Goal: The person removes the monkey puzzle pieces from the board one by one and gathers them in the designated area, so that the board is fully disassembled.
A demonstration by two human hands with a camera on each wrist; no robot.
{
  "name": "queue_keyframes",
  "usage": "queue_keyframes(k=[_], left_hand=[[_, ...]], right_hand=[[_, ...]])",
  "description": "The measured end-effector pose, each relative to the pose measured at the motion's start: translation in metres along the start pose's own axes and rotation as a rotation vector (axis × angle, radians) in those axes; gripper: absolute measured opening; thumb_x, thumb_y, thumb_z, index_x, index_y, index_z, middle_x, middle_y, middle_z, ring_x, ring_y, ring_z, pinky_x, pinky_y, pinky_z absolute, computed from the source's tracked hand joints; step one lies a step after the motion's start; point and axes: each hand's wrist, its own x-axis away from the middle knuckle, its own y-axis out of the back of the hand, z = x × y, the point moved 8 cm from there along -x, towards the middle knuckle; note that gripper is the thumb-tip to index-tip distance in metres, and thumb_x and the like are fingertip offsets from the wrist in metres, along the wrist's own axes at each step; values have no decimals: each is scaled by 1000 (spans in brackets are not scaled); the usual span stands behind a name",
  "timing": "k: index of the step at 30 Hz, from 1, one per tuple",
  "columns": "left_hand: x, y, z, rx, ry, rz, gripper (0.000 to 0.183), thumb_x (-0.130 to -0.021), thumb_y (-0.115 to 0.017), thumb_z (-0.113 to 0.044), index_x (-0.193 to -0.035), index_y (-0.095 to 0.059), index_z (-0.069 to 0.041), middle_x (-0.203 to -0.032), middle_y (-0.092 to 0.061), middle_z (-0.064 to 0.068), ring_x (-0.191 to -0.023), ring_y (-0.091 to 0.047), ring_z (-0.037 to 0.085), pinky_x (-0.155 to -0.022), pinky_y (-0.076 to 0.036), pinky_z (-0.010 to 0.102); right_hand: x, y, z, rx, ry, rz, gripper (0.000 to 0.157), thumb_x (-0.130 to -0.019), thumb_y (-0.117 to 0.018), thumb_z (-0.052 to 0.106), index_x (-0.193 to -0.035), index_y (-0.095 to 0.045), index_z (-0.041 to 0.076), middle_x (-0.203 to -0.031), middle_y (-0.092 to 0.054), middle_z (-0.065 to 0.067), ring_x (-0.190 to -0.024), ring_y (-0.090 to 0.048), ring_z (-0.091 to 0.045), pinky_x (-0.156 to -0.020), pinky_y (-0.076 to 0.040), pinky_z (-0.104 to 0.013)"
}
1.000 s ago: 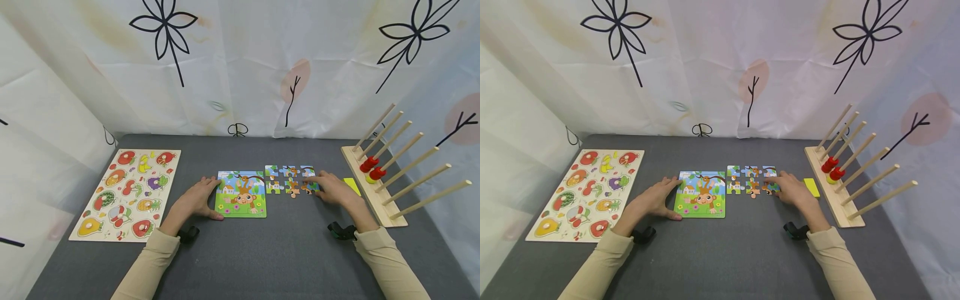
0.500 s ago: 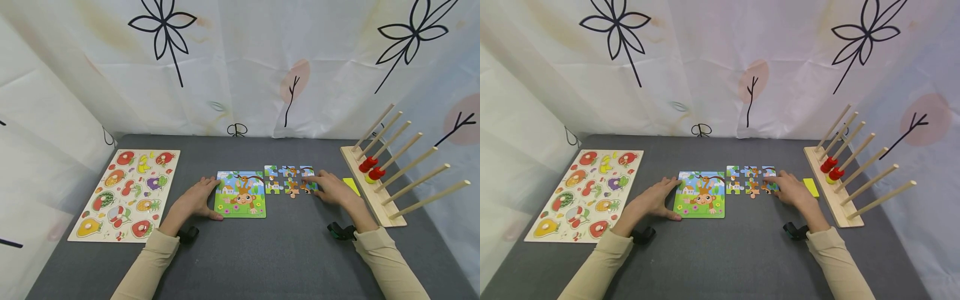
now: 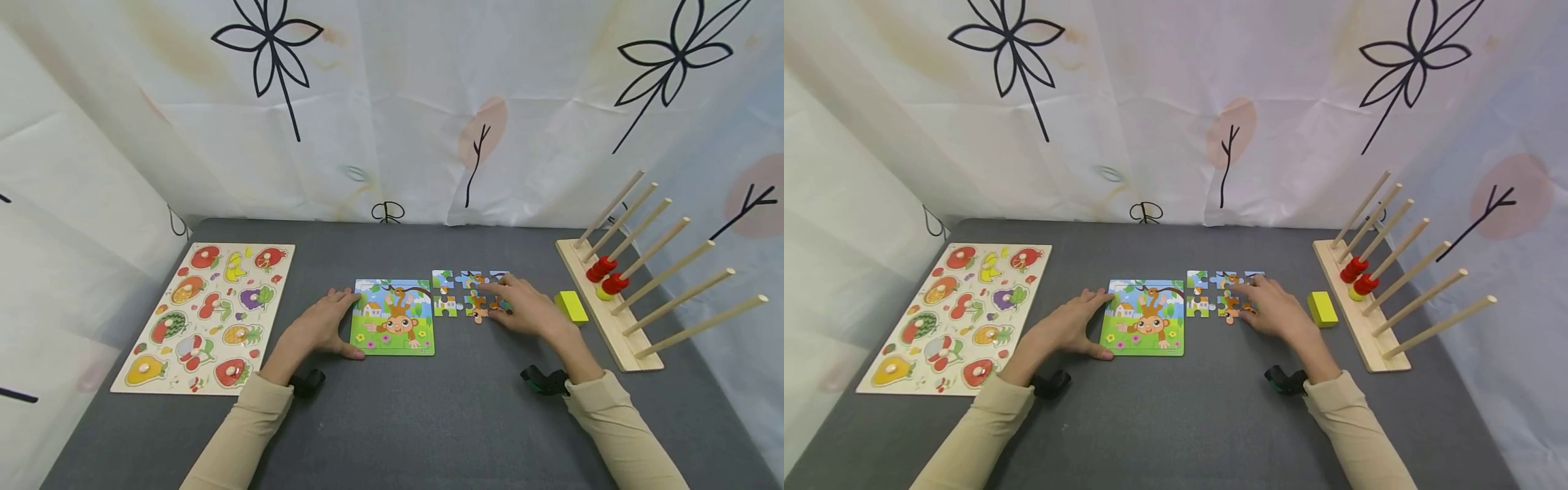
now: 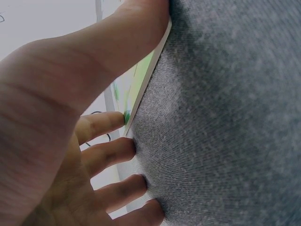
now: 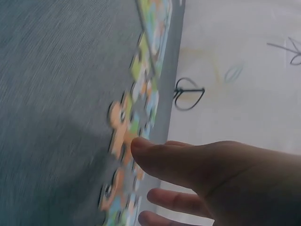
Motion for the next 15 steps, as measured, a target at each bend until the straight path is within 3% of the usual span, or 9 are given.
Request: queue_keyframes(k=[10, 15], left_hand=[[0, 0, 0, -1, -2, -2, 117, -67, -94, -52, -157, -37, -4, -164, -33, 26, -152, -29, 50, -121, -33, 63], [0, -1, 0, -4, -3, -3, 117, -66, -94, -52, -157, -37, -4, -164, -33, 26, -152, -30, 50, -121, -34, 63]], right_hand=[[-11, -7, 40, -40, 139, -41, 49, -92, -76, 15, -139, -63, 11, -119, -61, -18, -96, -59, -29, -73, -53, -44], [-18, -14, 56, -50, 171, -21, 50, -93, -76, 16, -140, -63, 12, -117, -62, -15, -93, -56, -24, -73, -49, -39]])
